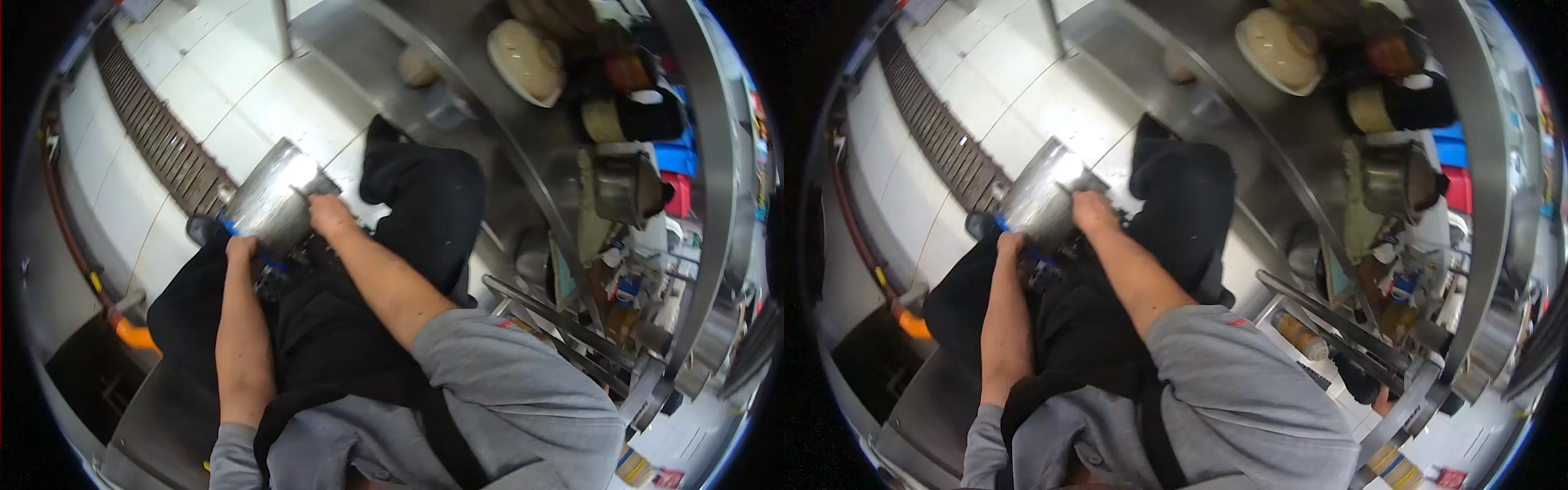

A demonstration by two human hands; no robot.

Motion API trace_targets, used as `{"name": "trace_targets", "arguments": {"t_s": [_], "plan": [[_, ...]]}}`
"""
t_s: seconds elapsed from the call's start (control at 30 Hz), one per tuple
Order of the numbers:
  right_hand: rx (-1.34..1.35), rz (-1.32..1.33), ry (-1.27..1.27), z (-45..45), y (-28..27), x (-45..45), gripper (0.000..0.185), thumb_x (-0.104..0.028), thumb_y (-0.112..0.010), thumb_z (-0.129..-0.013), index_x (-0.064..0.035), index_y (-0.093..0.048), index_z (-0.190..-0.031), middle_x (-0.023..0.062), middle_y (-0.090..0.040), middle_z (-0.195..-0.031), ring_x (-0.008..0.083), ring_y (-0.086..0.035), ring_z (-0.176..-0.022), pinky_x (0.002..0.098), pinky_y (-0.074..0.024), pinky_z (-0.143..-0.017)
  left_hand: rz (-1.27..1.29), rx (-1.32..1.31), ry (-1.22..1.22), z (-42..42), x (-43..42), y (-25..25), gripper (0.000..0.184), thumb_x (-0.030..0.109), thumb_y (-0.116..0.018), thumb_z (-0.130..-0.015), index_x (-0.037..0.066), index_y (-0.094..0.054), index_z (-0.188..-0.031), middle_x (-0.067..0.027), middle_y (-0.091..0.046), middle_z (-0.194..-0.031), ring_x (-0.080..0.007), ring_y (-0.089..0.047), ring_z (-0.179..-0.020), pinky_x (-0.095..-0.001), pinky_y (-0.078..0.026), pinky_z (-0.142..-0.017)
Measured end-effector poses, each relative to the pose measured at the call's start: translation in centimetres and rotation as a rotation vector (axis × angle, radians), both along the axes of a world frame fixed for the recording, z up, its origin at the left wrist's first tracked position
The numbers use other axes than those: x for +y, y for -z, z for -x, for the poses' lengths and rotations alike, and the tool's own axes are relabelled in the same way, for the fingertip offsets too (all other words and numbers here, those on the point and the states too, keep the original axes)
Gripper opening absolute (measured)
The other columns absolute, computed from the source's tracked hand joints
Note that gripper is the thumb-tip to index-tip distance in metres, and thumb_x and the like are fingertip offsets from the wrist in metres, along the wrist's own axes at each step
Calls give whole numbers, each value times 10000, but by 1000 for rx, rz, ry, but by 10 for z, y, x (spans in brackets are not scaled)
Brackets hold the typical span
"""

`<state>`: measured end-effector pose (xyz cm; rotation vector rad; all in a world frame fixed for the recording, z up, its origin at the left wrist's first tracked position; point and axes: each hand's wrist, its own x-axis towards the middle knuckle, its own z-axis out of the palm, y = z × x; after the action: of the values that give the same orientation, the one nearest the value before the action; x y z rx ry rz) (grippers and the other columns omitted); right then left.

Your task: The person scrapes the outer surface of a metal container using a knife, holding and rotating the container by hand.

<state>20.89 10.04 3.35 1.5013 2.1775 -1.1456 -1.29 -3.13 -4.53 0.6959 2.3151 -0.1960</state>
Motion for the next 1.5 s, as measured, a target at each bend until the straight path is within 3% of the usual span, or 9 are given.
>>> {"name": "trace_targets", "arguments": {"t_s": [0.03, 0.07, 0.17, 0.27, 0.47, 0.63, 0.83, 0.97, 1.5], "plan": [[6, -11, -52, -2, -4, 2, 317, -53, -422, -865, -72, -657, -1076, 191, -625, -1139, 363, -592, -1087, 467, -477, -933, 2, -47, -53, 1, 1, -1, 413, 282, -551, -773, -50, -675, -984, -242, -660, -1042, -349, -647, -1004, -416, -511, -846], [117, -108, -29, -4, 20, -5, 196, -138, -586, -794, -63, -642, -966, 212, -655, -936, 403, -619, -913, 497, -490, -824, 7, -85, -121, -3, 1, -4, 421, 315, -556, -774, -19, -681, -998, -220, -659, -1073, -338, -636, -1035, -403, -498, -872], [115, -79, -309, 0, 20, -21, 218, -159, -593, -803, -96, -652, -1002, 171, -655, -973, 385, -607, -946, 494, -484, -832, 60, -75, -35, -17, 15, -53, 369, 284, -603, -736, 8, -699, -961, -195, -677, -1035, -316, -657, -994, -394, -517, -849], [57, 204, -94, 3, 20, -14, 318, -171, -578, -819, -92, -643, -1120, 226, -645, -997, 394, -609, -952, 457, -480, -841, -43, -81, -244, -16, 9, -30, 397, 275, -623, -747, -28, -685, -996, -226, -657, -1076, -348, -636, -1035, -399, -508, -884], [37, -195, -112, -1, -6, -3, 225, -165, -542, -883, -70, -637, -1064, 214, -646, -1031, 400, -605, -986, 485, -475, -872, 29, -193, -372, -18, 17, -43, 430, 290, -612, -807, -30, -650, -1091, -211, -626, -1173, -337, -613, -1087, -386, -498, -905], [3, -52, -329, 7, -13, -22, 247, -179, -539, -897, -104, -637, -1111, 202, -652, -1030, 407, -594, -1000, 479, -467, -882, 25, -191, -359, -18, 20, -51, 462, 295, -622, -800, -53, -635, -1104, -219, -615, -1190, -338, -606, -1101, -387, -494, -915], [22, -96, -19, 0, -6, -2, 258, -184, -544, -895, -90, -641, -1115, 226, -645, -1025, 403, -596, -1007, 470, -471, -888, 25, -174, -301, -19, 21, -57, 484, 285, -616, -798, -68, -614, -1129, -224, -607, -1201, -340, -602, -1107, -386, -489, -927], [5, -53, -225, 6, -22, -19, 263, -186, -549, -895, -94, -638, -1124, 219, -648, -1028, 392, -598, -1014, 465, -474, -891, 25, -187, -342, -17, 20, -51, 474, 269, -610, -794, -62, -617, -1133, -225, -606, -1202, -342, -596, -1116, -386, -484, -933], [-32, -92, -149, -1, -7, -9, 297, -198, -553, -893, -123, -632, -1169, 183, -634, -1118, 364, -587, -1058, 454, -463, -920, 51, -267, -388, -16, 20, -51, 455, 250, -618, -787, -68, -627, -1112, -226, -612, -1193, -340, -603, -1109, -384, -491, -919]]}}
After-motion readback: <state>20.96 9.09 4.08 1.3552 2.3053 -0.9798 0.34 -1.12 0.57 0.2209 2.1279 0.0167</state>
